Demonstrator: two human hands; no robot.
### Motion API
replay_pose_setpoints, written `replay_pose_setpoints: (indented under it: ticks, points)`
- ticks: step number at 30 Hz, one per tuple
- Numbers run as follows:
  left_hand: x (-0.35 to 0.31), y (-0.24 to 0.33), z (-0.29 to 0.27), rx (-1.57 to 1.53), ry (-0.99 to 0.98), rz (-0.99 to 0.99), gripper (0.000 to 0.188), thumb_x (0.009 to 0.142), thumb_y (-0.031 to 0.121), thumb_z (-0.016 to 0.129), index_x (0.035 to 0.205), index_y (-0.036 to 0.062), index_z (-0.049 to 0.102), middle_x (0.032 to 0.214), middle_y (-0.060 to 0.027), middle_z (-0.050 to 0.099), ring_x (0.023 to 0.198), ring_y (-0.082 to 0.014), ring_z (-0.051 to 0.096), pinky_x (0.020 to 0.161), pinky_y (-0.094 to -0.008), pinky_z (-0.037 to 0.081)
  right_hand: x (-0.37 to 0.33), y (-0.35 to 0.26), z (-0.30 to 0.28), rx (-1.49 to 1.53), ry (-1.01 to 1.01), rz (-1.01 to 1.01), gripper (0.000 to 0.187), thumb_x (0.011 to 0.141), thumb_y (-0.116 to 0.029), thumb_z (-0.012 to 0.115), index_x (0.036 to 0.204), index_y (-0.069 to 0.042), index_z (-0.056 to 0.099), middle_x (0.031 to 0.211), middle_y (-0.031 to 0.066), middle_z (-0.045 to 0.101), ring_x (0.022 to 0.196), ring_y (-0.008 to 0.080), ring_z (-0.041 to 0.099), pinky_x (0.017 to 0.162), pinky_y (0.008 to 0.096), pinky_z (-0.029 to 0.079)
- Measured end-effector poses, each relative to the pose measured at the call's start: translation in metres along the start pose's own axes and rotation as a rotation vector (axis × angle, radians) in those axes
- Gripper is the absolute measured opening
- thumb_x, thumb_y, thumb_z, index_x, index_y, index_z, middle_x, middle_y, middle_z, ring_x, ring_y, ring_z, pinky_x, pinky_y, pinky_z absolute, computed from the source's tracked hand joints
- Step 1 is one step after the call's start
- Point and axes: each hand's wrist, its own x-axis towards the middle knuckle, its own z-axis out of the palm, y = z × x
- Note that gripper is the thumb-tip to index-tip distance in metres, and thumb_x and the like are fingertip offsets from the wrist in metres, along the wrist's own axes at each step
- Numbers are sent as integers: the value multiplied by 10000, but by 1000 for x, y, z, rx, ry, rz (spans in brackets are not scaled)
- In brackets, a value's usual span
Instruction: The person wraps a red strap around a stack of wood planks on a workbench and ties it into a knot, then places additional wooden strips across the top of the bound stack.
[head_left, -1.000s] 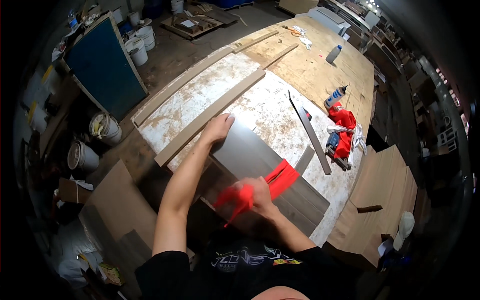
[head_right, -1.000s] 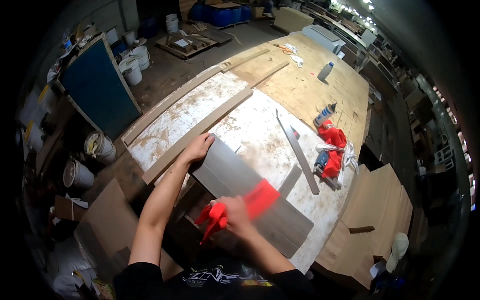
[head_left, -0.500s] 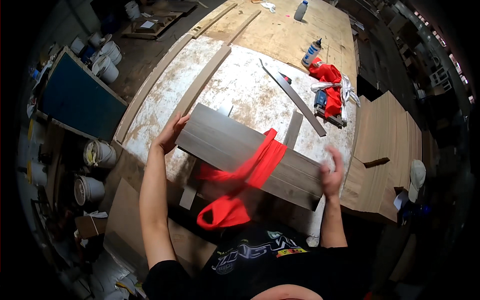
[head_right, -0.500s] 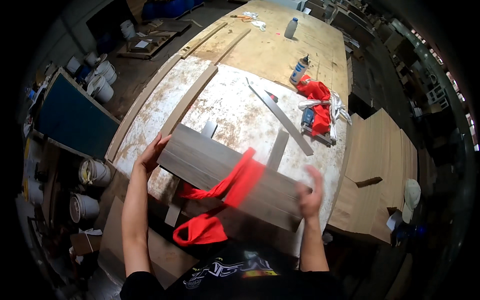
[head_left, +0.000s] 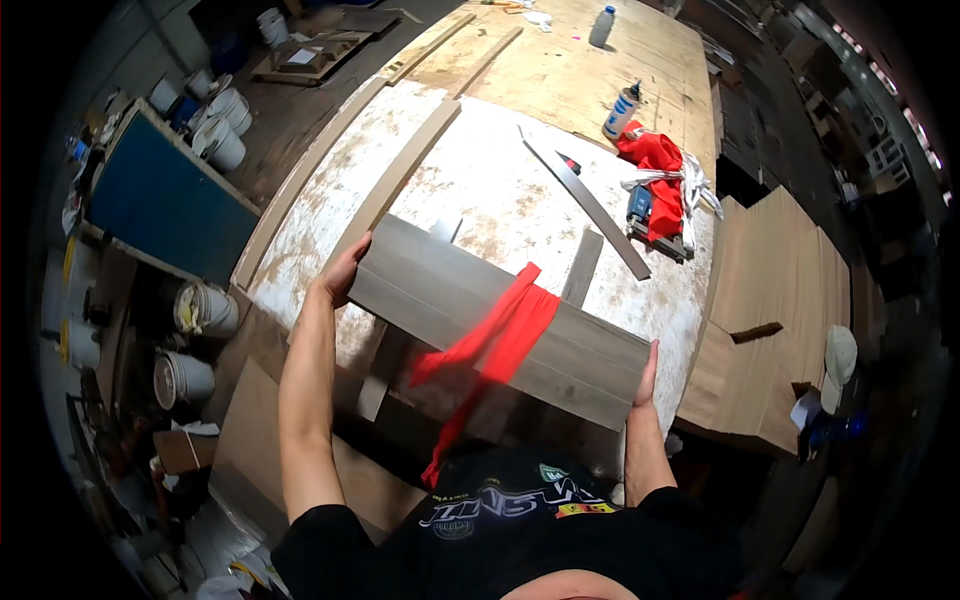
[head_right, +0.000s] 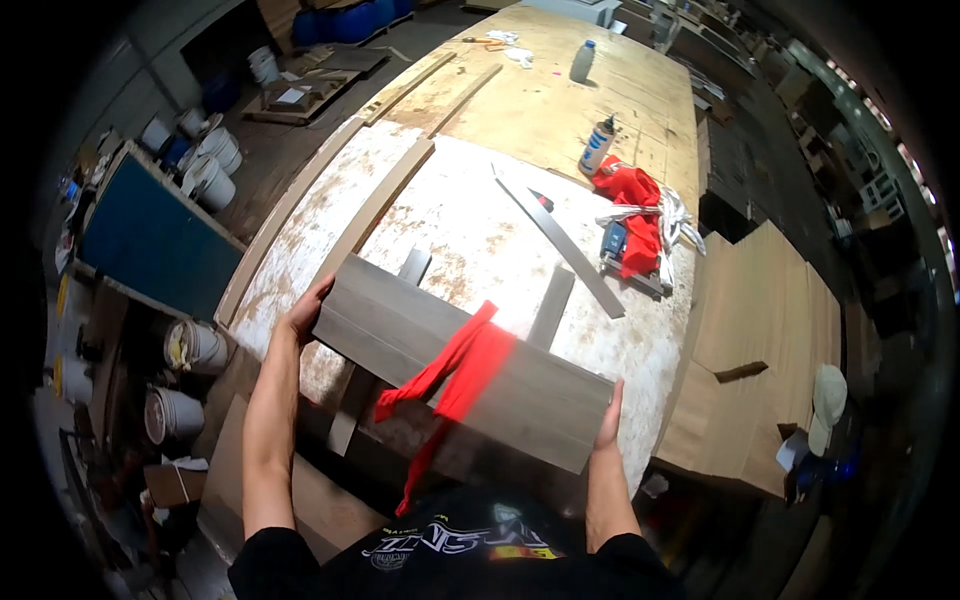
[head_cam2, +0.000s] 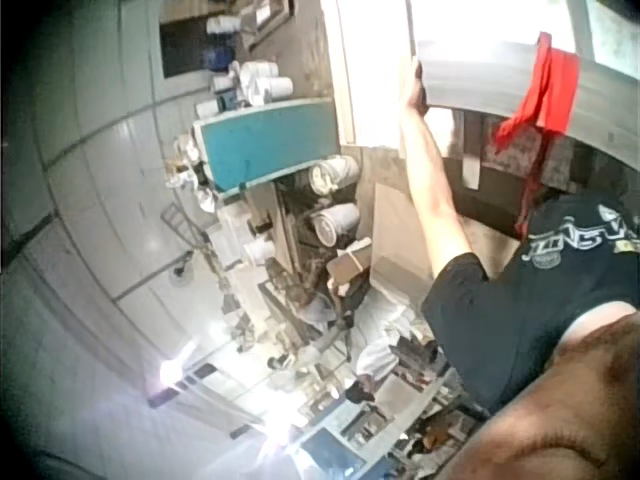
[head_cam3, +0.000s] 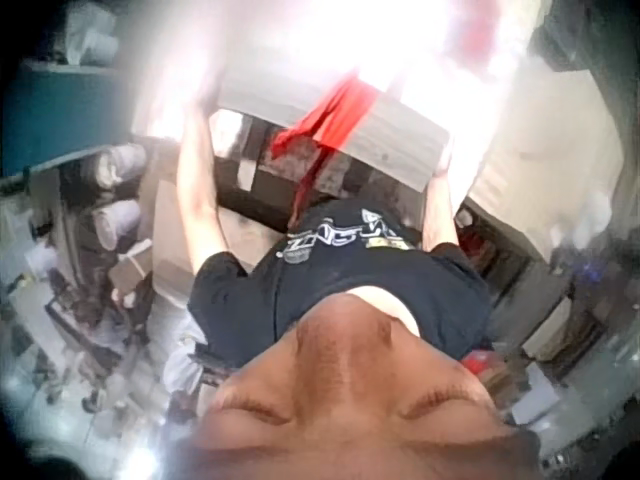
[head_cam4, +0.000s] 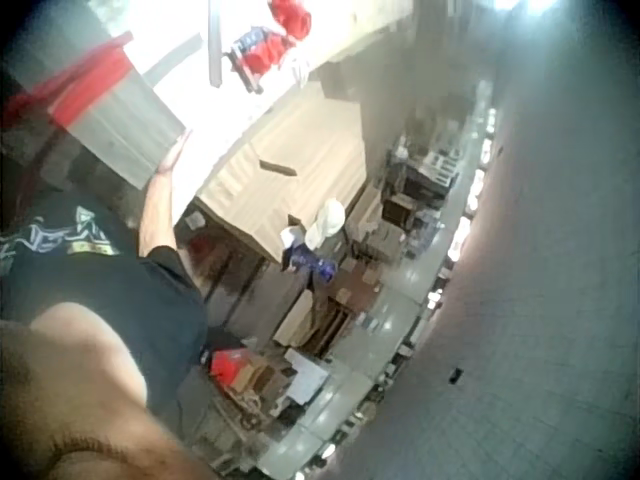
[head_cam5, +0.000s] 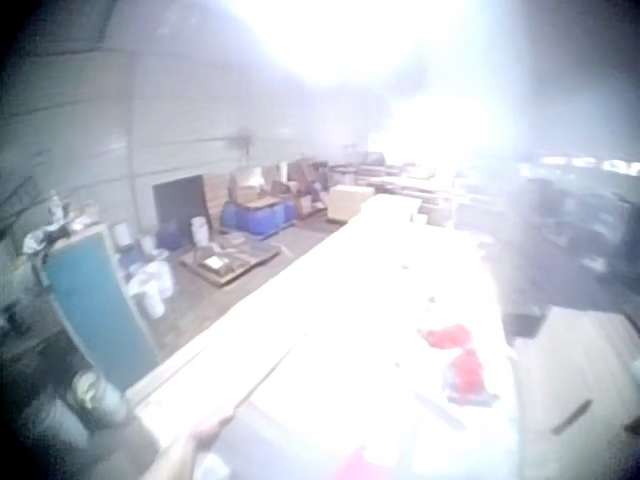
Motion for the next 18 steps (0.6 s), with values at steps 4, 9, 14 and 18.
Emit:
replay_pose_setpoints:
  ticks: [4, 9, 14, 18]
  points:
    - [-2, 5, 3, -48, 126, 140, 633, 1042, 563, 410, 1422, 72, 531, 1334, -69, 617, 1163, -185, 585, 994, -373, 472, 27, 1, -34, -318, 416, -432, 666, 1033, -603, 357, 1368, -54, 529, 1254, 98, 627, 1114, 233, 587, 981, 376, 466]
    - [-67, 8, 61, 351, 458, 735, 290, 1020, 306, 588, 1041, 25, 659, 926, -38, 661, 871, -164, 614, 801, -308, 504, -31, -65, 85, -765, 284, -698, 488, 1054, -433, 414, 1181, -11, 624, 1103, 122, 649, 1024, 214, 601, 953, 360, 454]
    - [-95, -19, 185, 1163, 328, 733, 441, 891, 497, 680, 902, 57, 652, 911, -125, 677, 902, -312, 656, 790, -431, 495, -85, 39, 159, -792, -749, 388, 224, 1021, -236, 570, 1103, -60, 681, 1087, 39, 696, 1004, 125, 629, 853, 285, 501]
    - [-79, -52, 197, 1329, 425, 784, 424, 901, 489, 670, 897, 69, 615, 917, -112, 646, 931, -324, 619, 819, -463, 465, -43, 174, 108, -674, -243, 731, 276, 1014, -350, 563, 1029, -82, 631, 903, 9, 635, 804, 130, 601, 663, 266, 464]
